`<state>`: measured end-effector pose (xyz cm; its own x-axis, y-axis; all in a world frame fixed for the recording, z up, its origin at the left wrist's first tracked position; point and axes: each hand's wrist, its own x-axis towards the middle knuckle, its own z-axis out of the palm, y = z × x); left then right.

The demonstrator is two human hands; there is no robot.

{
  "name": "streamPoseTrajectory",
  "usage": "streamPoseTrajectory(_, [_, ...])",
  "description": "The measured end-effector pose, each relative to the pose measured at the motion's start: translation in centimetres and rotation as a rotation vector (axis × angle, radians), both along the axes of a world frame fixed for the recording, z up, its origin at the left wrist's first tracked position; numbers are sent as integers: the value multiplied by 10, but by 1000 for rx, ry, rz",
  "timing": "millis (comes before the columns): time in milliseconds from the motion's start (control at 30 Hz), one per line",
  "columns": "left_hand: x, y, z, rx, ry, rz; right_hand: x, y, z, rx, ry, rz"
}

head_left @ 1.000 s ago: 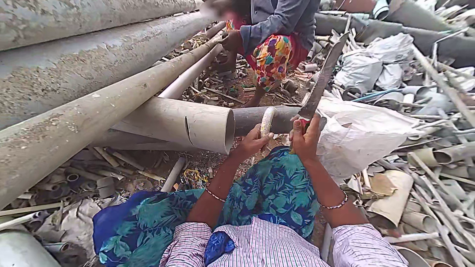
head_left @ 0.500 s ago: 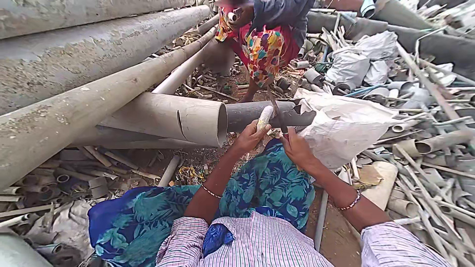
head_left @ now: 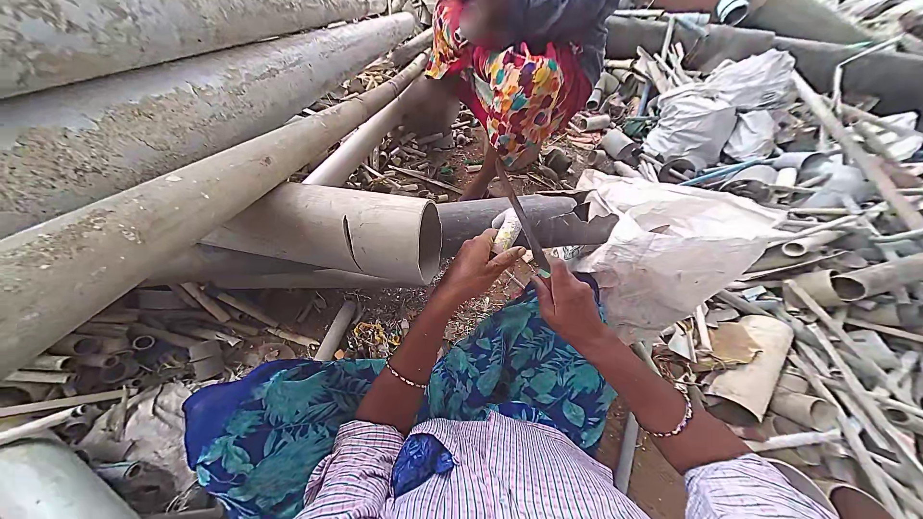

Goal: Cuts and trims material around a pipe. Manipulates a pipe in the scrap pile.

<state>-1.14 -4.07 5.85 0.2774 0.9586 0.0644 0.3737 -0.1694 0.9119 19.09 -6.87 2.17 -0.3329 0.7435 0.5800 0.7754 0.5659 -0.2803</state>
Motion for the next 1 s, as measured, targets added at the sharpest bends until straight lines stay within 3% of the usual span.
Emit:
streamPoseTrajectory(33, [1, -3, 1, 4, 23, 4, 1, 2, 0, -122, -24, -13])
streamPoseTrajectory(100, [3, -6, 0, 51, 19, 35, 6, 8, 14, -115, -25, -48])
streamPoseTrajectory(233, [4, -5, -1, 40, 26, 47, 2, -11, 32, 257, 71, 8])
streamPoseTrajectory(300, [4, -3, 1, 38, 77, 48, 5, -8, 19, 124, -52, -5])
streamPoseTrajectory(367, [4, -9, -3, 90, 145, 119, 13, 0, 14, -224, -146, -75])
streamPoseTrajectory(400, [4, -10, -6, 127, 182, 159, 15, 1, 14, -217, -131, -83])
streamPoseTrajectory(500, [10, -7, -13, 215, 248, 183, 12, -17, 23, 140, 13, -44])
streamPoseTrajectory(567, [12, -6, -13, 266, 300, 177, 8, -17, 20, 222, 38, -1])
streamPoseTrajectory(667, [20, -2, -7, 311, 420, 208, 16, 1, 2, -70, 0, -13])
streamPoseTrajectory(767, [17, 6, -29, 503, 528, 310, 12, 13, -4, -80, 38, -58])
streamPoseTrajectory(867, [16, 22, -46, 389, 579, 371, 0, 20, 4, -131, 32, -44])
streamPoseTrajectory(1000, [11, 33, -65, 317, 585, 394, -11, 43, -3, -391, -71, -42])
